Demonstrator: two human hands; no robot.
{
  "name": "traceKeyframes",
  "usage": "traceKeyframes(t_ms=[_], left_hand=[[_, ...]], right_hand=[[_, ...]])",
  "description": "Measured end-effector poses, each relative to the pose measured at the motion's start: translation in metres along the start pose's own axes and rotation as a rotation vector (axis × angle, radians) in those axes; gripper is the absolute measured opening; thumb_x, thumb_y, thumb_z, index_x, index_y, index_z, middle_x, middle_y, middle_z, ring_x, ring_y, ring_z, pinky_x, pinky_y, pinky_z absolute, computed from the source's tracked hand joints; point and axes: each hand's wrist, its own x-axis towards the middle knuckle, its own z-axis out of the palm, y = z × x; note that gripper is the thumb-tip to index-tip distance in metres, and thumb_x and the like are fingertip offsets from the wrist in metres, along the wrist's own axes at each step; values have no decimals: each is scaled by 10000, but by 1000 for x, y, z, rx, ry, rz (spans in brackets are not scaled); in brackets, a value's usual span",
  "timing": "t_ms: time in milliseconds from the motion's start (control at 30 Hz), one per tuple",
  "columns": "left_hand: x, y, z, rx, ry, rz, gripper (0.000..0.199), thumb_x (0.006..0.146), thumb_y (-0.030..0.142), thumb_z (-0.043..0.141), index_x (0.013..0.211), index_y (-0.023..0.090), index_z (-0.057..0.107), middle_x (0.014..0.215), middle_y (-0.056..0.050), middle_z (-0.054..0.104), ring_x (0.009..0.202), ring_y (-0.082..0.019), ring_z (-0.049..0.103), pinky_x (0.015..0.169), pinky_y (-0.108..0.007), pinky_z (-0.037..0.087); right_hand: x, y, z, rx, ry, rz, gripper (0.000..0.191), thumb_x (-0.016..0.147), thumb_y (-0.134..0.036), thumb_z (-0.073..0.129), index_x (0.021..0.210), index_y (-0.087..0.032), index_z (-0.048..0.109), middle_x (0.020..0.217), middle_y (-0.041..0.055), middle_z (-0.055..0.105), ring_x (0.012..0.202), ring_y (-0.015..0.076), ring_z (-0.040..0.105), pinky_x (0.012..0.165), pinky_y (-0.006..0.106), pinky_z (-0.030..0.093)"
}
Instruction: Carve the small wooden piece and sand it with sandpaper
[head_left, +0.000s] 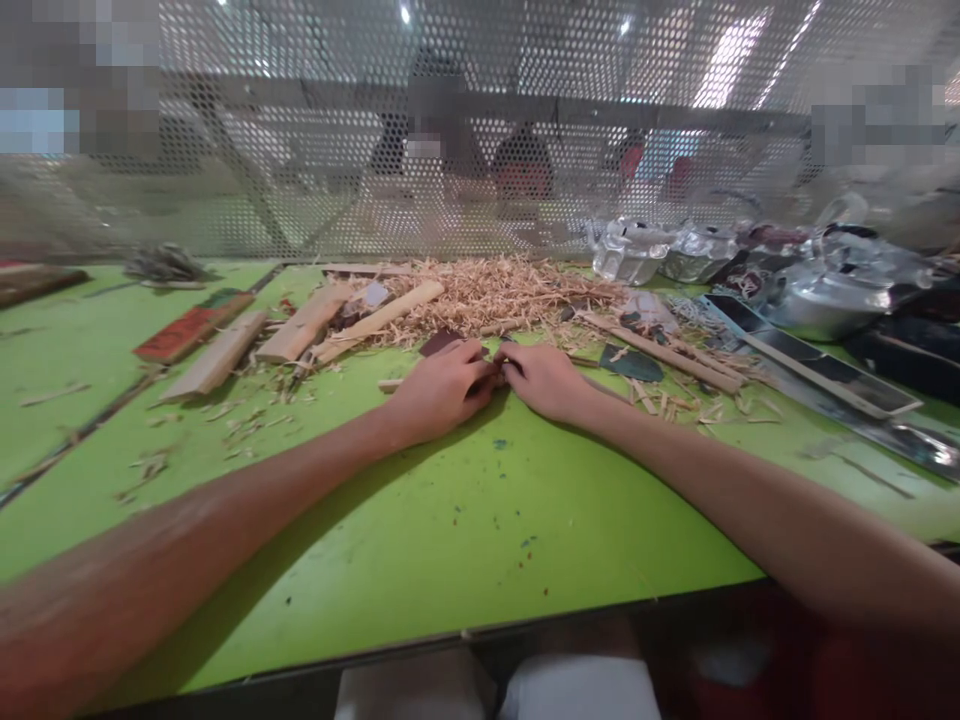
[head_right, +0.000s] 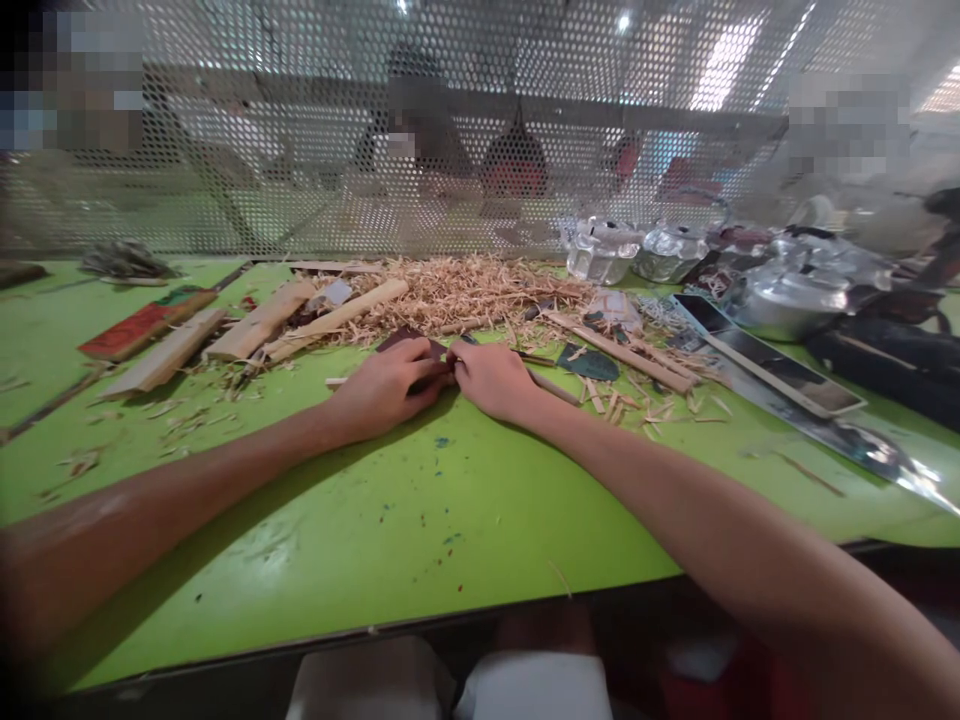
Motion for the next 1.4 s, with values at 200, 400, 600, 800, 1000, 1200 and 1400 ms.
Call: traceKeyframes(t_ms=[200,400,600,800,1000,1200,1400], left_hand=[[0,-1,2,4,12,-2,251,1148,327,626,1184,173,822,1188,-154,736,1136,-317,712,930,-436,621],[0,-2,1,-11,19,9,270,1148,330,611,1181,171,827,1188,-159,732,1139,-322,710,943,-442,621],[0,-1,2,-28,19,5,259,1143,327,617,1183,178,825,1187,-155,727,1135,-321,703,940,-439,617],[1,1,-1,-27,-5,-13,269,1147,324,614,1166,164,829,1192,-168,727,1151,-339,709,964,-459,623],[1,0,-1,-8,8,6,264,1149,317,608,1163,163,823,1189,-165,731,1137,-325,710,947,-446,624],[0,-1,0,-19,20,13,261,1150,333,611,1164,177,820,1186,-157,734,1135,-320,710,952,-446,622],[0,-2,2,-28,25,9,259,1147,338,611,1153,182,818,1178,-155,727,1125,-316,705,936,-441,625]], right_hand=[[-2,-6,-7,-19,-36,31,414,1152,-121,465,1395,-134,801,1291,159,878,1078,282,776,901,365,488],[-4,-8,-9,-5,-44,48,414,1164,-129,471,1435,-137,784,1291,160,874,1064,274,769,912,362,492],[-4,-10,-10,1,-54,55,391,1166,-124,471,1392,-132,790,1305,165,870,1095,277,765,922,363,486],[-4,-10,-11,10,-53,47,371,1174,-129,479,1351,-129,805,1226,152,876,1021,268,754,876,355,468],[-4,-9,-9,-6,-40,44,374,1159,-124,484,1361,-136,797,1249,147,870,1039,262,743,894,350,478],[-4,-8,-9,-16,-41,41,381,1162,-126,475,1370,-139,795,1284,160,873,1062,270,759,895,359,471],[-2,-2,-4,-6,-11,9,372,1150,-138,477,1335,-146,799,1236,151,878,1027,275,758,869,363,458]])
